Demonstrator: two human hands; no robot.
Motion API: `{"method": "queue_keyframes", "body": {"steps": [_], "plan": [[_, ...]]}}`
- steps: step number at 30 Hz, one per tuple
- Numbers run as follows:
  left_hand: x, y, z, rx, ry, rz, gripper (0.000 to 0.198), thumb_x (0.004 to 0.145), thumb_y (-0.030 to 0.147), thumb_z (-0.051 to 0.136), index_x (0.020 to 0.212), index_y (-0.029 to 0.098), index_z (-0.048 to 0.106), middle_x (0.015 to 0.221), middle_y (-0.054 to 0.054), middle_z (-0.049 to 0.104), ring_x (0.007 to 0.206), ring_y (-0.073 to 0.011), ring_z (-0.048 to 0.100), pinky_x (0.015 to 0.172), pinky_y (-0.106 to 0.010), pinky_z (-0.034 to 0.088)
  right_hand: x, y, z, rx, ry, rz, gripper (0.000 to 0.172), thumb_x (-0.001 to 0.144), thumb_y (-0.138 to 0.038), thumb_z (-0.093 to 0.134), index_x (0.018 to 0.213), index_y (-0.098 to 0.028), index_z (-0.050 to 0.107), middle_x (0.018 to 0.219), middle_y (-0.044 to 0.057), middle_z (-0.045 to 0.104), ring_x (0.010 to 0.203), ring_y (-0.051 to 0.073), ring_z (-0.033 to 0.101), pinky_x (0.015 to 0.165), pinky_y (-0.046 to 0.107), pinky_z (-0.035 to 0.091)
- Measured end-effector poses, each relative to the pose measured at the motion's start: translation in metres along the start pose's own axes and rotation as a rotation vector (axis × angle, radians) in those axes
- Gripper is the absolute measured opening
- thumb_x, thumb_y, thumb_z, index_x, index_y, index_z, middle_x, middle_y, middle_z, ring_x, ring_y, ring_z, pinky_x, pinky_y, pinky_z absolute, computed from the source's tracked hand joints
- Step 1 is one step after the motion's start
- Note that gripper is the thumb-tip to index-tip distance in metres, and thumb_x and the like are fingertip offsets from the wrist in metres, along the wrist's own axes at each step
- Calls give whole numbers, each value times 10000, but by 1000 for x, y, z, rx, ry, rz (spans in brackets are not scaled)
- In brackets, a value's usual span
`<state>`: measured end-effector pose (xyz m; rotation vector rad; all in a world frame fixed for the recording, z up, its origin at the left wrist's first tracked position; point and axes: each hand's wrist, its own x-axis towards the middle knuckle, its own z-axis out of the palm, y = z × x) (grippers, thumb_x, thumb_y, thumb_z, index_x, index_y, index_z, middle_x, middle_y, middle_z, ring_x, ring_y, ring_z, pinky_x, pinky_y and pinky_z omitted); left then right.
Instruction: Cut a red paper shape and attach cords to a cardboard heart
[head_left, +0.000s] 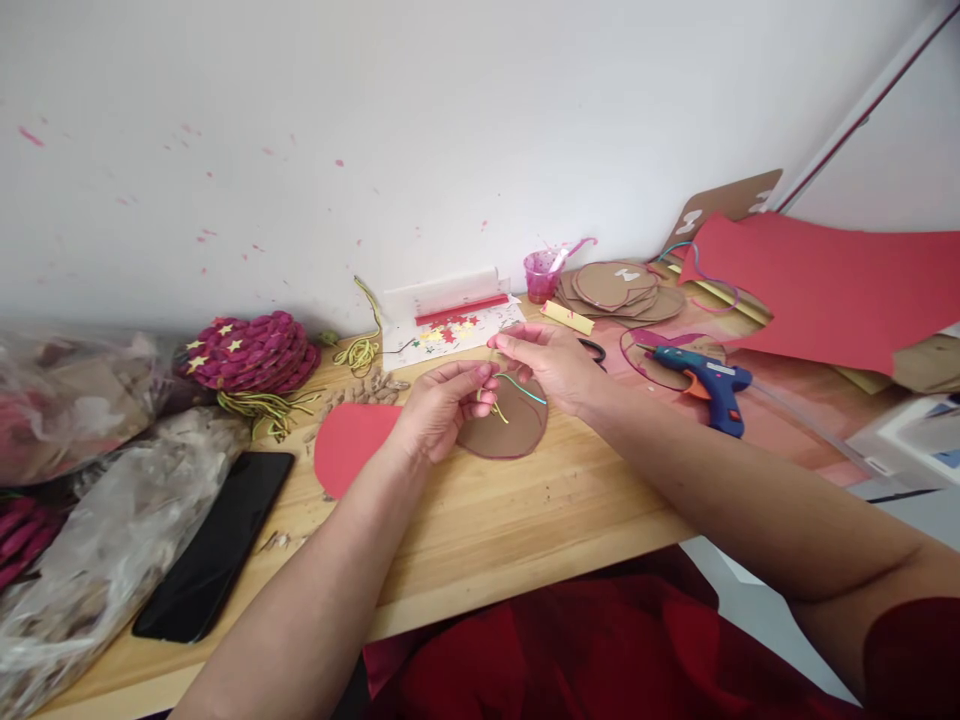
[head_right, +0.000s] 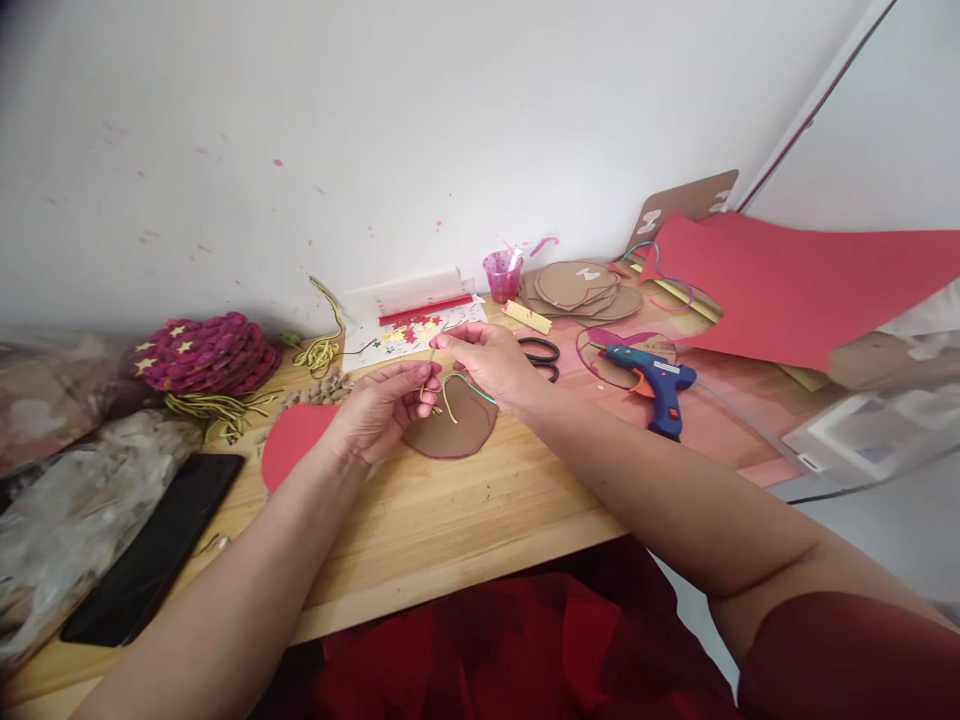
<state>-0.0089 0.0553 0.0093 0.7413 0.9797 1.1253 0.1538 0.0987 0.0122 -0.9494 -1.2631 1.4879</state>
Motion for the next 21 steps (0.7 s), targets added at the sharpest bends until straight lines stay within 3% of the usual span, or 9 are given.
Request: {"method": "queue_keyframes", "body": {"steps": [8, 15, 18, 21], "plan": [[1, 10, -3, -114, 80, -18, 82, 845, 177, 687, 909, 130, 704, 918, -77, 734, 684, -160, 735, 624, -257, 635, -1, 5, -1, -176, -111, 67, 228, 809, -396, 749, 881, -181, 740, 822, 58, 714, 663, 133, 569, 509, 243, 375], [-1, 7, -2, -118, 42, -5, 151, 790, 230, 771, 911, 160, 712, 913, -51, 723, 726, -148, 710, 673, -292, 638, -5, 2, 3, -262, -299, -60, 165, 756, -337, 773, 753, -179, 723, 773, 15, 698, 734, 137, 596, 685, 272, 457], [-2, 6, -3, -91, 52, 1, 202, 762, 267, 811, 917, 169, 727, 985, -39, 729, 767, -126, 689, 692, -258, 609, -5, 2, 3, -288, -263, -23, 150, 751, -314, 756, 725, -177, 700, 725, 7, 671, 667, 125, 554, 633, 270, 431], [1, 6, -5, -68, 117, 48, 222, 732, 282, 843, 889, 167, 737, 970, -23, 732, 725, -79, 652, 609, -173, 528, -5, 1, 3, -298, -238, 9, 168, 744, -322, 757, 725, -179, 671, 694, -7, 631, 621, 113, 517, 580, 263, 393]]}}
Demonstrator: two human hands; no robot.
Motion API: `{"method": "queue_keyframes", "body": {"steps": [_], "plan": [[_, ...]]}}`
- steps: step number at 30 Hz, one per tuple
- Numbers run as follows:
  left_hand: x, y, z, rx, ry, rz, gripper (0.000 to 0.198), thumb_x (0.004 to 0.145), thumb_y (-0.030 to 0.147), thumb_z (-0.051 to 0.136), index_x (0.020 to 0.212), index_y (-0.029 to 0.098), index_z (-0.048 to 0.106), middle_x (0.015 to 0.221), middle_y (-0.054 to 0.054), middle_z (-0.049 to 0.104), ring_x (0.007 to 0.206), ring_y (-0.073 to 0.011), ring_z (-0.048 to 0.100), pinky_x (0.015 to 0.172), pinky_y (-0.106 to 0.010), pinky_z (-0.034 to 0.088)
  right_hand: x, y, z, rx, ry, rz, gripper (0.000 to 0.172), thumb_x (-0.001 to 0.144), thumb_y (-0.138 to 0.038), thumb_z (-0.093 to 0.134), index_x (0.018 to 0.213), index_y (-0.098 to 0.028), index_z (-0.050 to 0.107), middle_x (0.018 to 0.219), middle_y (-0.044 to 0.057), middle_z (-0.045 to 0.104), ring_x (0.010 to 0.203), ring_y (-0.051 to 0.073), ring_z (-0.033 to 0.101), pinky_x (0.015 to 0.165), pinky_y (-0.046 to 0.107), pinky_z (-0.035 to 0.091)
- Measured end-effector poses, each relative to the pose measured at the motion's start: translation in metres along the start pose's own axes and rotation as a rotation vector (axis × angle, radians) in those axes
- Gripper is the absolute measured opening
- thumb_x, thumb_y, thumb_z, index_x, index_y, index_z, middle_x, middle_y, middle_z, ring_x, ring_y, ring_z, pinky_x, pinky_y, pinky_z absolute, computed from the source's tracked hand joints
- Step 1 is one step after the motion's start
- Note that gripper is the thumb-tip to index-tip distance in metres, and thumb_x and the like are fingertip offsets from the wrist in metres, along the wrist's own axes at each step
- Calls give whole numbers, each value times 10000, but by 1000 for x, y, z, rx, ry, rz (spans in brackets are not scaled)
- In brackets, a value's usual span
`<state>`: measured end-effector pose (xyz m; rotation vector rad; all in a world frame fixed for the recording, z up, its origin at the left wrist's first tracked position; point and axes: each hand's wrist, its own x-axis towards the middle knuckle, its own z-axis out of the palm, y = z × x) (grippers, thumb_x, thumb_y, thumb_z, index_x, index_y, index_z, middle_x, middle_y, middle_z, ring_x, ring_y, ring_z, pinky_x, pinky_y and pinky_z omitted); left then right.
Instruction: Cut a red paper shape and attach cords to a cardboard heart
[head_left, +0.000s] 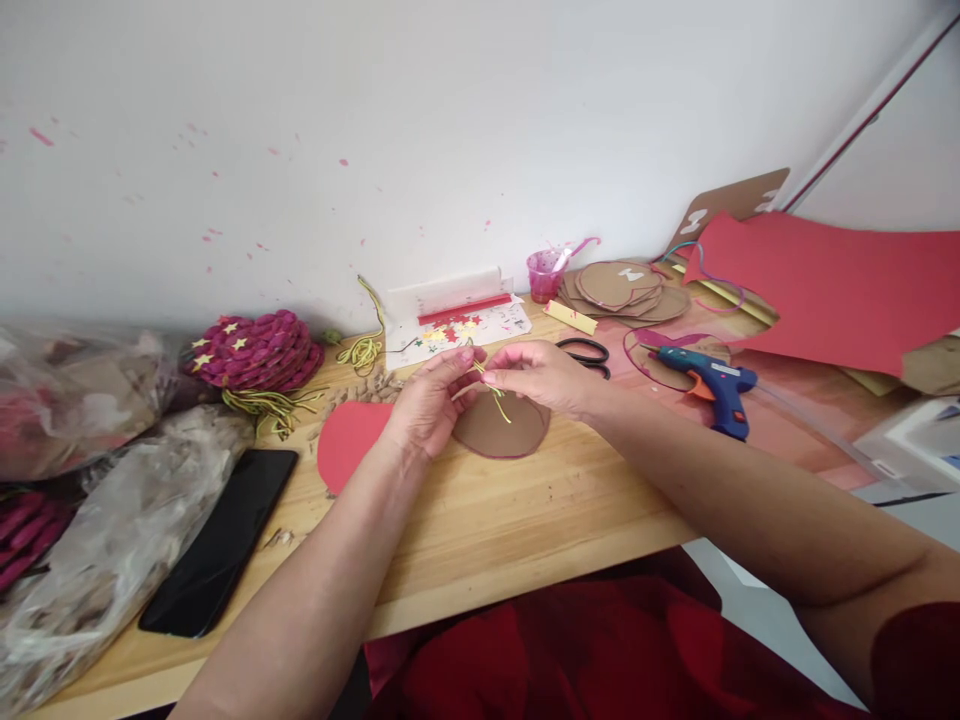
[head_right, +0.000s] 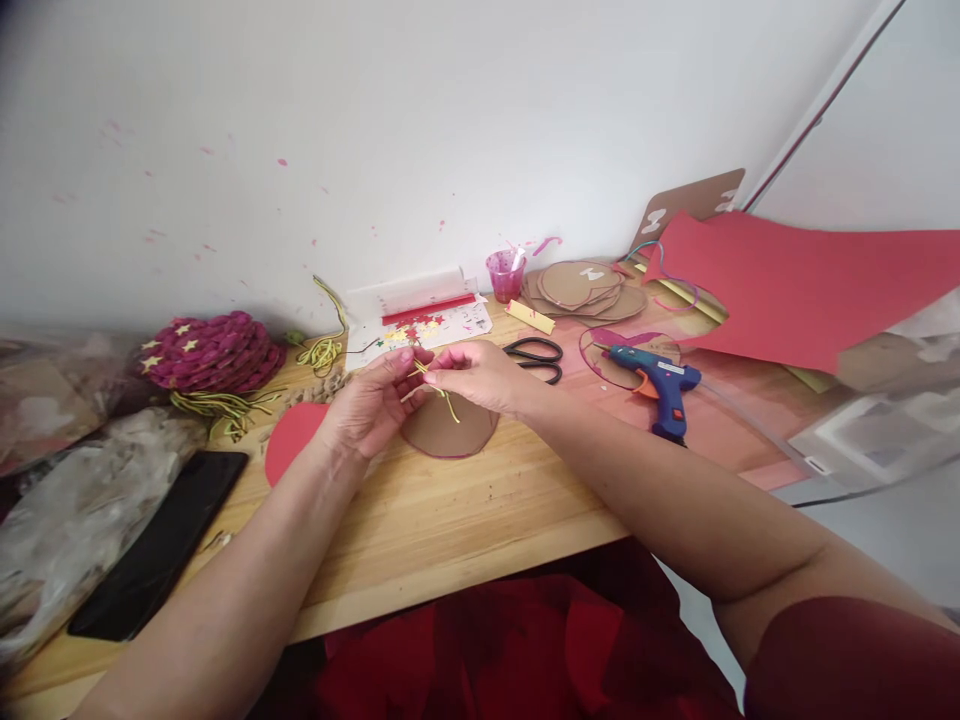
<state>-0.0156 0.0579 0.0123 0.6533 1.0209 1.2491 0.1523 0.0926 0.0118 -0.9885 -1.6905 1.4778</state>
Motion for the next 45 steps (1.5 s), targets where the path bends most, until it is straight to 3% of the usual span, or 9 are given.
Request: {"method": "queue_keyframes", "body": {"steps": [4, 11, 17, 23, 29, 33, 39, 45], "plan": [[6, 3, -2, -71, 61, 85, 157, 728, 199, 835, 828, 147, 725, 873, -8, 720, 689, -54, 651, 529, -127, 469, -1, 1, 1, 17, -5, -11, 198, 712, -311, 769, 734, -186, 617, 669, -34, 590, 591, 101, 501, 563, 255, 393], [7, 7, -1, -134, 99, 113, 32, 824, 100, 729, 818, 125, 709, 833, -33, 725, 734, -84, 712, 609, -118, 563, 1, 10, 1, -204, 93, -121, 187, 767, -351, 737, 763, -190, 641, 728, 10, 664, 646, 140, 573, 606, 286, 436], [8, 8, -1, -186, 174, 137, 118, 876, 65, 644, 796, 123, 709, 835, -29, 722, 795, -117, 744, 608, -120, 574, -2, 8, 3, -315, 180, -245, 50, 822, -246, 682, 807, -200, 671, 765, 15, 708, 685, 160, 624, 667, 309, 465], [10, 10, -4, -199, 191, 145, 142, 898, 59, 617, 806, 115, 711, 822, -35, 720, 764, -116, 745, 612, -126, 583, -4, 3, 2, -401, 214, -281, 46, 827, -224, 666, 792, -200, 684, 730, 16, 703, 665, 162, 622, 664, 312, 458], [11, 10, -5, -218, 147, 133, 156, 919, 64, 589, 817, 108, 699, 804, -34, 713, 781, -128, 752, 607, -132, 592, -2, 4, 1, -388, 245, -260, 60, 822, -229, 645, 799, -188, 682, 745, 17, 710, 660, 152, 616, 648, 294, 457], [8, 9, -4, -214, 61, 116, 126, 918, 86, 604, 852, 106, 709, 838, -48, 714, 820, -138, 750, 606, -136, 584, -1, 4, 0, -326, 175, -198, 136, 843, -273, 651, 859, -169, 736, 804, 34, 748, 693, 153, 640, 661, 287, 467], [7, 5, -4, -193, -2, 60, 53, 875, 120, 671, 869, 124, 723, 883, -38, 717, 712, -103, 698, 446, -144, 471, -1, 4, 3, -258, 152, -208, 144, 831, -282, 676, 847, -161, 753, 822, 45, 763, 723, 165, 665, 677, 293, 488], [5, 2, -3, -174, -25, 34, 89, 793, 164, 781, 859, 154, 722, 911, -16, 719, 715, -94, 662, 456, -154, 444, 1, 8, 2, -239, 131, -218, 167, 812, -305, 693, 881, -167, 755, 855, 56, 764, 747, 176, 671, 703, 309, 503]]}}
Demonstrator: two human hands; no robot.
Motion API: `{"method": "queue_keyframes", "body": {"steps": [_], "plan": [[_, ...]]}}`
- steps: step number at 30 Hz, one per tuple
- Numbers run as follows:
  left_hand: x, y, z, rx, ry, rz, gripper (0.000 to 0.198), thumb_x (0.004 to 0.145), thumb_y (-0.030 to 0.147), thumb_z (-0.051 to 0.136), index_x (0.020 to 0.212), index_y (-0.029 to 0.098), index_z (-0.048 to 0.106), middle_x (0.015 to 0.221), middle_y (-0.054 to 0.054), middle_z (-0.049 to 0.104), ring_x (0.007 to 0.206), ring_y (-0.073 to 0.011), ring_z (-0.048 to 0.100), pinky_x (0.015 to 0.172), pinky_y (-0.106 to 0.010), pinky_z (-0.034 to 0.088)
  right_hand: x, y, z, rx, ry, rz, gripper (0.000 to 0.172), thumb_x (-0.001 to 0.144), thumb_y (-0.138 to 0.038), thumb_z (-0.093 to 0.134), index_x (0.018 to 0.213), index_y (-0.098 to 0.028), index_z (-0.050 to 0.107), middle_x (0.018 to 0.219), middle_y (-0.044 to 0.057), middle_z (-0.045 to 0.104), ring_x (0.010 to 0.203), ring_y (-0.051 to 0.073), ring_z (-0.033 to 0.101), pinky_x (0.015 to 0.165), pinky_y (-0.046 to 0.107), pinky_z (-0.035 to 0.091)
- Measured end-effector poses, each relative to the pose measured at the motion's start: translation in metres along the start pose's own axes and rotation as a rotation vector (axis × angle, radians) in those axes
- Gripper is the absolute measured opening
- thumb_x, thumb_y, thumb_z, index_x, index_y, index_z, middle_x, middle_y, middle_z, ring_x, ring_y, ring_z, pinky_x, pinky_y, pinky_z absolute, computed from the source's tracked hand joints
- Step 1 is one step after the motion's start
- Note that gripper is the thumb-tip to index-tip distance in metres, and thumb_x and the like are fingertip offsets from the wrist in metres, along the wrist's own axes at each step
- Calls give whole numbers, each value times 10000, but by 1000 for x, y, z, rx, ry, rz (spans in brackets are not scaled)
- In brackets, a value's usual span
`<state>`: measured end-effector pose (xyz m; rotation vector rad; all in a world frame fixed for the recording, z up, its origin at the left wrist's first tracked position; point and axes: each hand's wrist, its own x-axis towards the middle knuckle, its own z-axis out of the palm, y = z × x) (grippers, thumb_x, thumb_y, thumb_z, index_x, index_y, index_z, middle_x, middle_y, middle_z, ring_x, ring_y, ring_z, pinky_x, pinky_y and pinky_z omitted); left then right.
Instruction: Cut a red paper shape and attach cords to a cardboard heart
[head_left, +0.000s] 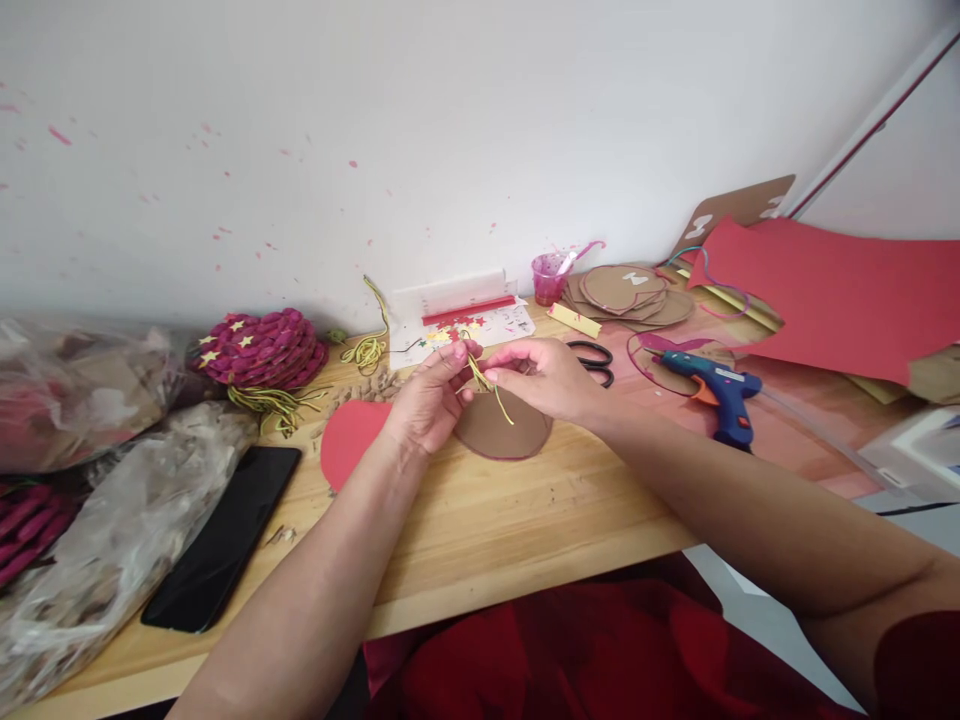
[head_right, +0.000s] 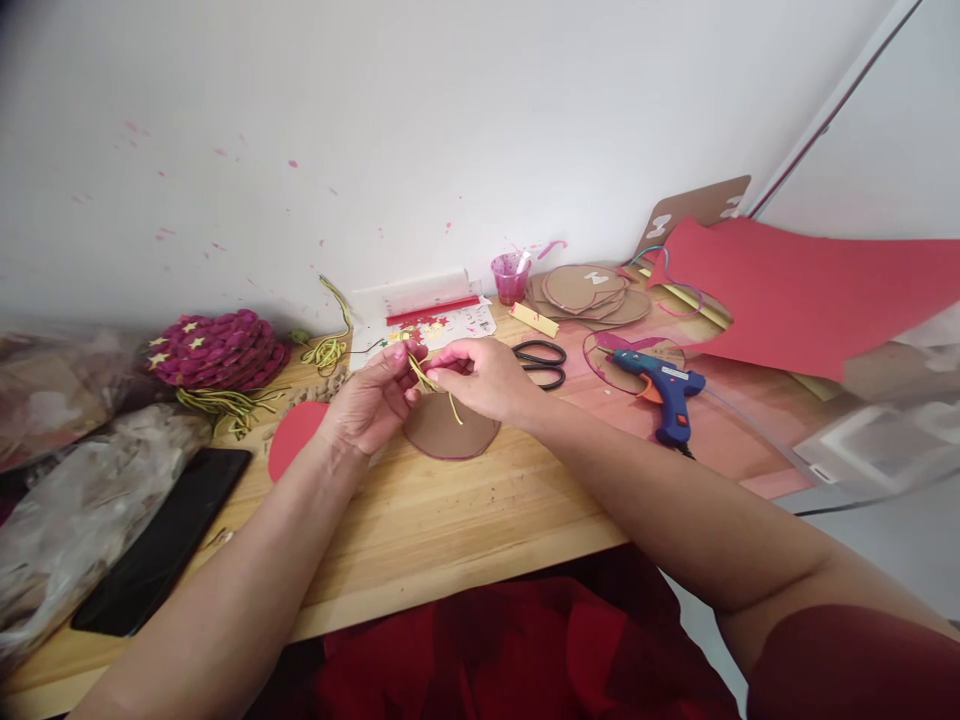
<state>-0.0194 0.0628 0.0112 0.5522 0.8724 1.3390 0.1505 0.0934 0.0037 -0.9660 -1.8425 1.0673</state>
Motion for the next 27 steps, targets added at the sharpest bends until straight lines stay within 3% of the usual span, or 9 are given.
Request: {"method": "queue_keyframes", "body": {"steps": [5, 8, 14, 18, 27], "plan": [[0, 0, 1, -9, -6, 7, 95, 783, 154, 792, 846, 148, 721, 907, -13, 710, 683, -80, 636, 450, -153, 428, 2, 5, 0, -8, -110, 73, 194, 768, -362, 725, 808, -174, 707, 738, 21, 694, 657, 152, 602, 607, 286, 454], [2, 1, 2, -15, -1, 42, 19, 828, 107, 734, 829, 122, 724, 865, -19, 696, 669, -66, 630, 439, -133, 415, 2, 4, 0, 5, -69, 71, 172, 756, -336, 719, 780, -175, 665, 723, 5, 667, 638, 133, 570, 602, 275, 443], [3, 2, 2, -16, 62, 84, 163, 916, 52, 597, 825, 96, 725, 831, -46, 694, 689, -68, 669, 547, -111, 514, 0, 2, -1, -88, 2, 35, 140, 764, -313, 718, 780, -185, 664, 718, 5, 674, 637, 136, 583, 621, 284, 454], [5, 2, 2, -46, 120, 100, 168, 905, 31, 600, 809, 100, 718, 815, -32, 691, 705, -86, 695, 606, -141, 567, -1, 1, -2, -109, 11, 42, 78, 768, -252, 693, 790, -188, 657, 697, -4, 660, 630, 136, 581, 621, 282, 452], [8, 2, 0, -50, 179, 107, 115, 898, 54, 626, 838, 108, 709, 786, -18, 693, 623, -76, 673, 555, -154, 573, -1, 0, -3, -90, 9, 44, 42, 773, -222, 659, 793, -185, 660, 701, -4, 657, 631, 132, 580, 606, 275, 439]]}}
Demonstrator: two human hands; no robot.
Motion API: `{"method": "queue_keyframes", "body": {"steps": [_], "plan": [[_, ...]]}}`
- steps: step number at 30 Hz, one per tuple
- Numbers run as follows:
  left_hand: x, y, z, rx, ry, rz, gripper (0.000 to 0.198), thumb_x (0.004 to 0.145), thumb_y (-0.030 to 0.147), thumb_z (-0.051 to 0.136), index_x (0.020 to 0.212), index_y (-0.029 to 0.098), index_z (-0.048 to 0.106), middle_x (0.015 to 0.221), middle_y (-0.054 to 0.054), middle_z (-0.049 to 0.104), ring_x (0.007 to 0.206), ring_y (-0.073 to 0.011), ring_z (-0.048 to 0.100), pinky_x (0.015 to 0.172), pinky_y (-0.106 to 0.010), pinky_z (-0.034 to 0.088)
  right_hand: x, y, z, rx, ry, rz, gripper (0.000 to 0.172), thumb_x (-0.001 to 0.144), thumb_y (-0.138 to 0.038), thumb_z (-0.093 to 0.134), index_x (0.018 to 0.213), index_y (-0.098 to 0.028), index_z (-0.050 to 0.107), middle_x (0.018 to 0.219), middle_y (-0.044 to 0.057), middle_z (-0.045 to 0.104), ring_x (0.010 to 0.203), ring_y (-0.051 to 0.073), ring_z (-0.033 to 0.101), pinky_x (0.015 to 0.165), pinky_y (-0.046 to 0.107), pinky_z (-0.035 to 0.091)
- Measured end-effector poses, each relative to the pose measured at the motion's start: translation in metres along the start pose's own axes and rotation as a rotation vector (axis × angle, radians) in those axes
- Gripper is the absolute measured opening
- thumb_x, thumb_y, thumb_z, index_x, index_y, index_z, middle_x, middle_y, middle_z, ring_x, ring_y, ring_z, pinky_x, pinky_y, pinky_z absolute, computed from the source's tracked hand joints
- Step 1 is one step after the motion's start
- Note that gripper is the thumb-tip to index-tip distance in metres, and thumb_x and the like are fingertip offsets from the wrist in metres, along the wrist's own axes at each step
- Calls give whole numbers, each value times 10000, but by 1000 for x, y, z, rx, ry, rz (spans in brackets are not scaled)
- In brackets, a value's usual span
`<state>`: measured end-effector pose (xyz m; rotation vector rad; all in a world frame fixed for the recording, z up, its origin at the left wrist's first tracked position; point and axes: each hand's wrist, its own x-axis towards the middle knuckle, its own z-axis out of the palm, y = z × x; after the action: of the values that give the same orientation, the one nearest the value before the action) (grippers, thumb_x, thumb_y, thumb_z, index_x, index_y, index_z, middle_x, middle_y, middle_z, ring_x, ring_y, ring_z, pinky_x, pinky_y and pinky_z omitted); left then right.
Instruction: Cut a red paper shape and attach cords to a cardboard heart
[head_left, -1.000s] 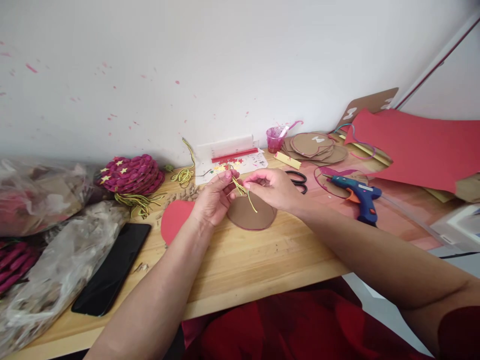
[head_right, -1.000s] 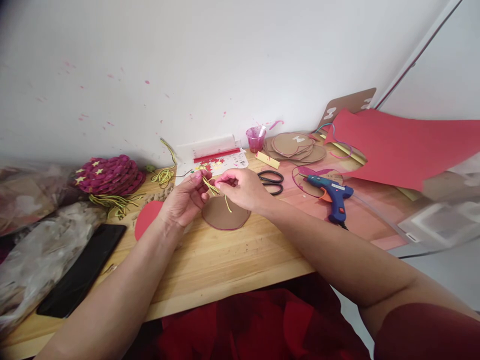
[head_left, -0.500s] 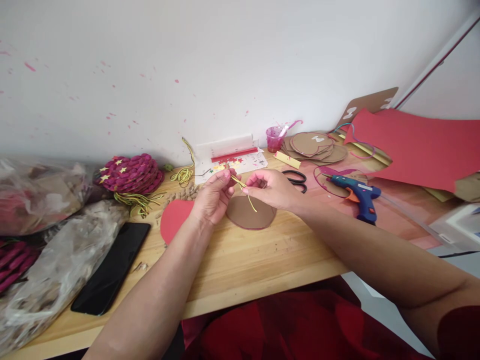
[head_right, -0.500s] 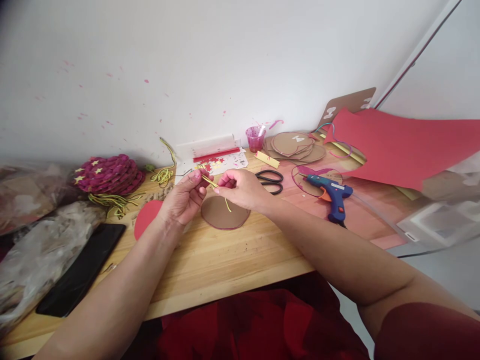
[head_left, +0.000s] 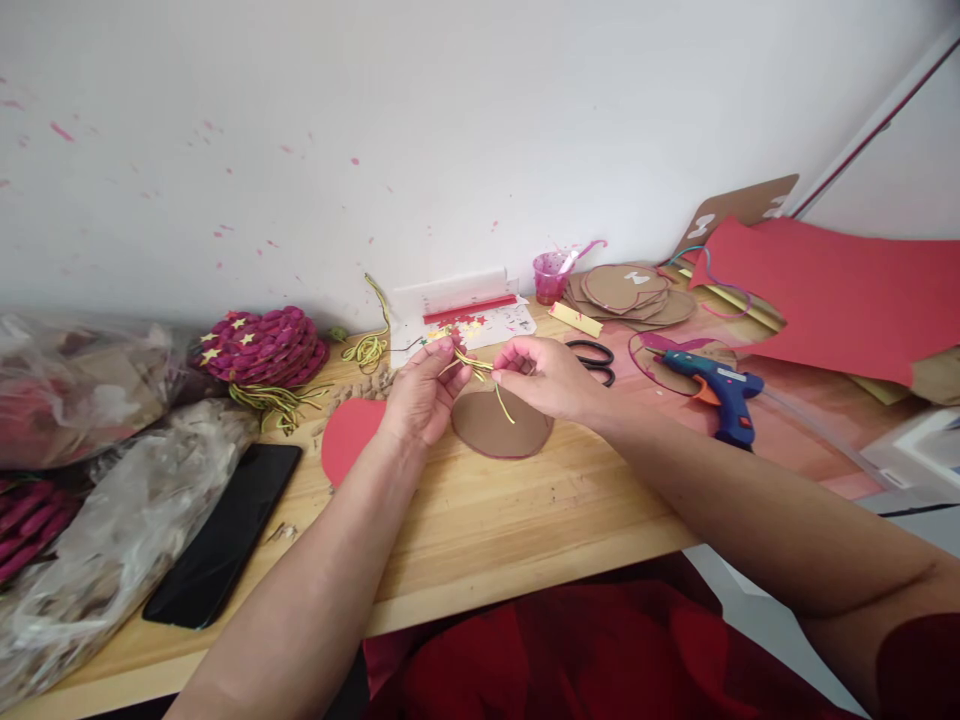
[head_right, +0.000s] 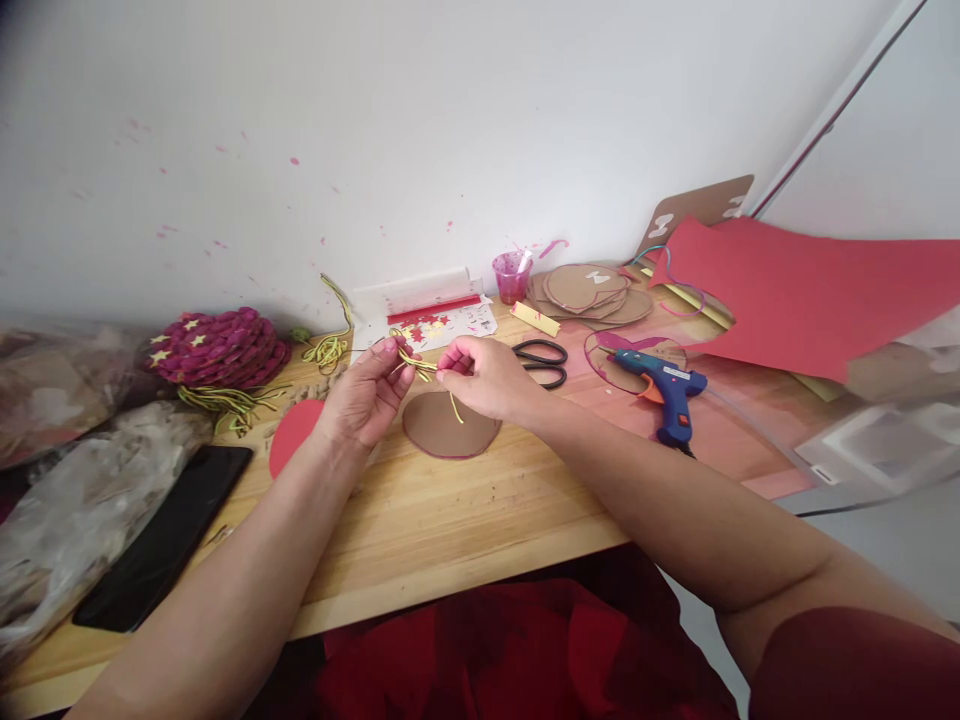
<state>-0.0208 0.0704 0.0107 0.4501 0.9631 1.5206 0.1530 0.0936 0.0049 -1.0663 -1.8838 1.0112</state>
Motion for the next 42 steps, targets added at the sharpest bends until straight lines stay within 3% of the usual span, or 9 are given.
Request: {"method": "queue_keyframes", "body": {"steps": [7, 12, 17, 20, 32, 37, 42], "plan": [[-2, 2, 1, 24, -2, 1, 55, 890, 97, 654, 858, 125, 689, 745, -9, 681, 671, -116, 723, 517, -139, 554, 1, 0, -1, 55, -19, 53, 54, 770, -225, 653, 807, -186, 663, 731, 14, 679, 644, 142, 592, 586, 276, 433], [-2, 3, 2, -14, 1, -17, 53, 880, 88, 673, 845, 127, 682, 747, -18, 690, 713, -116, 735, 618, -144, 597, 1, 2, 0, 73, -27, 62, 70, 774, -227, 667, 830, -186, 659, 761, 19, 685, 672, 144, 606, 608, 275, 458], [-4, 3, 4, -37, -3, -40, 96, 910, 83, 627, 845, 131, 681, 735, -19, 687, 714, -111, 734, 619, -135, 596, -1, 4, 4, 49, -104, 66, 174, 773, -289, 725, 911, -188, 689, 793, 26, 698, 697, 154, 623, 637, 289, 483], [-6, 2, 5, -46, -10, -49, 117, 919, 78, 609, 845, 128, 684, 734, -22, 686, 709, -111, 731, 626, -140, 600, -2, 3, 6, 71, -126, 71, 151, 780, -288, 716, 885, -184, 685, 770, 14, 690, 663, 142, 609, 608, 277, 465], [-4, 2, 3, -20, -17, -17, 86, 907, 91, 626, 852, 132, 679, 779, -16, 694, 740, -124, 741, 602, -160, 596, -1, -2, 1, 50, 1, 15, 47, 766, -221, 667, 780, -181, 689, 701, 1, 675, 624, 132, 579, 617, 277, 443], [-3, 0, 2, -11, -44, 30, 84, 882, 85, 661, 815, 133, 672, 833, -24, 700, 825, -124, 743, 682, -152, 598, -4, -6, 1, -31, 66, -62, 49, 752, -169, 638, 749, -192, 681, 664, -14, 657, 606, 130, 569, 624, 278, 435], [-3, -2, 0, 30, -90, 36, 58, 863, 117, 691, 814, 137, 667, 816, -13, 687, 743, -111, 721, 705, -197, 606, -3, -6, -1, -103, 115, -115, 63, 748, -146, 622, 738, -196, 659, 680, -10, 645, 623, 136, 561, 627, 281, 428]]}}
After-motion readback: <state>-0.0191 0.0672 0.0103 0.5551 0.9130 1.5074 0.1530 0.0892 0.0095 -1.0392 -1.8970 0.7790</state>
